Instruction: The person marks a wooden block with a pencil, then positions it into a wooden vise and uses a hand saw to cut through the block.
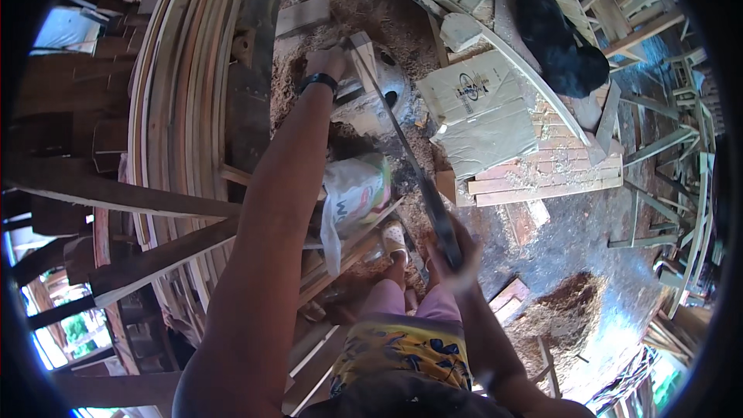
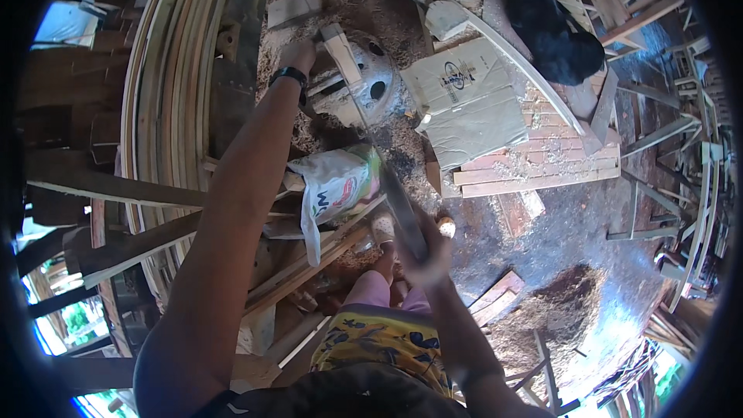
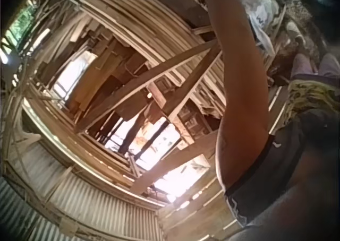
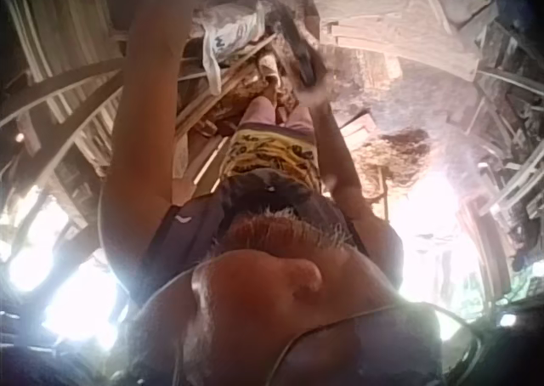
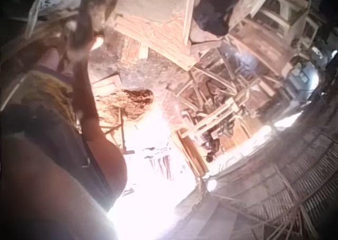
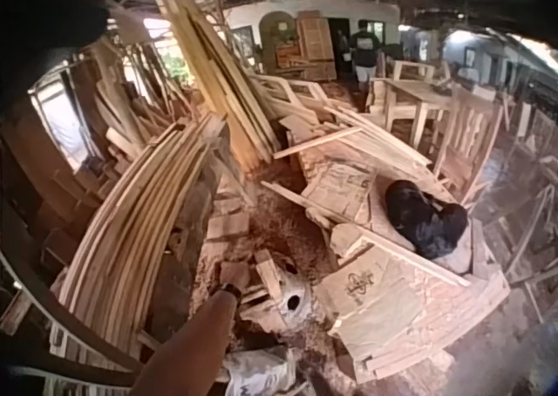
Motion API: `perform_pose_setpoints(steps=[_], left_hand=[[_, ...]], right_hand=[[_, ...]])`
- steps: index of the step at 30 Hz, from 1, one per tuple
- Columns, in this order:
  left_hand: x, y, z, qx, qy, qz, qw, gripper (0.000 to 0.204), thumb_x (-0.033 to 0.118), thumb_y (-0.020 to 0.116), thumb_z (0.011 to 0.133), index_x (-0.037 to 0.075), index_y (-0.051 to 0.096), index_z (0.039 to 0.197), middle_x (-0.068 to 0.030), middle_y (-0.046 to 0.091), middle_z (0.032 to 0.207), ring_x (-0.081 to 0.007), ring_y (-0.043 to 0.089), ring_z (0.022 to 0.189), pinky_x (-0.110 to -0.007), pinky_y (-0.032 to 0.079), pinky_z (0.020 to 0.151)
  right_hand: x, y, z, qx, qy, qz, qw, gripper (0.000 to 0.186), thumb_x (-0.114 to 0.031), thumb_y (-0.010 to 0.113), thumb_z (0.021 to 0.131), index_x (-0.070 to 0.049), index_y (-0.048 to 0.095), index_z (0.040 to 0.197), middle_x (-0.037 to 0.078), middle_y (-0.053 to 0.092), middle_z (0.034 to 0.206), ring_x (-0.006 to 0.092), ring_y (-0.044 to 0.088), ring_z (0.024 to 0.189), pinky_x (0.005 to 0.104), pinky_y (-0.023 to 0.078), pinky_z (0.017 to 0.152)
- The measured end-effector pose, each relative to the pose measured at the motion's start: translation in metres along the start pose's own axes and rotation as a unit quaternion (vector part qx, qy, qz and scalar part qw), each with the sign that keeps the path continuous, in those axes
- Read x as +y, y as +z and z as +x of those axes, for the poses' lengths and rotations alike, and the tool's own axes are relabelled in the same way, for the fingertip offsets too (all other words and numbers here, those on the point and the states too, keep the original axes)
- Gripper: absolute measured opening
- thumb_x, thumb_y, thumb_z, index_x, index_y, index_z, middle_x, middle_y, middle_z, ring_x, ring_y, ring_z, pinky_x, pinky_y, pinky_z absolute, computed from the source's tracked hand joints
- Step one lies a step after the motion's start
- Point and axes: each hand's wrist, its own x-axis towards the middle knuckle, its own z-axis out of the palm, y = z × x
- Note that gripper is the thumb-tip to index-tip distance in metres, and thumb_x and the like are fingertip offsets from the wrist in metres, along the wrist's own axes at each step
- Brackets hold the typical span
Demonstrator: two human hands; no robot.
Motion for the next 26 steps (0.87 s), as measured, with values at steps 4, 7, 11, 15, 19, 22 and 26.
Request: perform_pose_setpoints(steps=[4,7,11,15,19,22,26], left_hand=[[0.016,-0.013,-0.028,0.033,0.056,-0.026,0.998,0.058,0.039,0.057,0.091,-0.01,0.063,0.122,-0.0269,0.065,0.123,-0.0363,0.063,0.116,-0.045,0.048,0.092],[0.022,-0.022,-0.04,0.023,0.059,-0.055,0.996,0.061,0.04,0.06,0.089,-0.012,0.063,0.121,-0.027,0.063,0.127,-0.0373,0.062,0.117,-0.044,0.047,0.092],[0.026,-0.027,-0.065,-0.014,0.146,0.093,0.985,0.053,0.045,0.055,0.091,0.005,0.065,0.124,-0.0224,0.066,0.124,-0.0391,0.063,0.114,-0.048,0.047,0.095],[0.027,-0.017,-0.067,0.018,0.301,0.204,0.931,0.051,0.04,0.052,0.093,0.001,0.066,0.123,-0.032,0.067,0.108,-0.0424,0.067,0.102,-0.051,0.051,0.082],[0.025,-0.009,-0.052,0.032,0.175,0.095,0.98,0.049,0.028,0.046,0.09,-0.008,0.064,0.118,-0.0311,0.068,0.107,-0.0391,0.068,0.1,-0.047,0.05,0.079],[0.015,-0.006,-0.033,0.028,0.12,0.012,0.992,0.048,0.024,0.05,0.088,-0.013,0.063,0.115,-0.0257,0.068,0.11,-0.0345,0.068,0.098,-0.046,0.049,0.079],[0.001,0.006,-0.004,0.019,0.148,0.005,0.989,0.041,0.026,0.049,0.093,-0.001,0.068,0.117,-0.0237,0.068,0.116,-0.0366,0.065,0.108,-0.046,0.044,0.094]], right_hand=[[-0.003,-0.04,-0.065,-0.042,0.044,-0.019,0.998,0.057,-0.007,0.066,0.083,0.008,0.052,0.136,0.013,0.068,0.113,0.0142,0.063,0.083,0.0279,0.051,0.079],[-0.007,-0.01,-0.02,-0.011,0.024,0.017,1.0,0.056,-0.009,0.066,0.084,0.008,0.053,0.136,0.016,0.069,0.118,0.0206,0.068,0.098,0.0332,0.053,0.084],[0.02,0.057,0.1,0.03,-0.067,-0.044,0.996,0.051,-0.011,0.07,0.085,0.003,0.057,0.133,0.02,0.073,0.097,0.0226,0.073,0.086,0.0327,0.056,0.072],[0.019,0.068,0.124,0.045,-0.119,-0.008,0.992,0.05,-0.012,0.07,0.085,0.002,0.058,0.131,0.019,0.072,0.092,0.0243,0.074,0.084,0.0338,0.056,0.07],[0.003,0.004,0.018,-0.002,-0.037,-0.034,0.999,0.053,-0.008,0.07,0.085,0.001,0.056,0.135,0.017,0.074,0.097,0.0231,0.075,0.083,0.0316,0.058,0.069],[-0.018,-0.03,-0.046,0.004,0.03,-0.043,0.999,0.053,-0.004,0.068,0.085,0.004,0.054,0.136,0.017,0.074,0.097,0.02,0.075,0.084,0.0311,0.058,0.068],[-0.013,-0.038,-0.053,-0.027,0.062,-0.01,0.998,0.053,-0.005,0.067,0.087,0.005,0.053,0.137,0.018,0.074,0.095,0.0214,0.075,0.083,0.0319,0.058,0.067]])
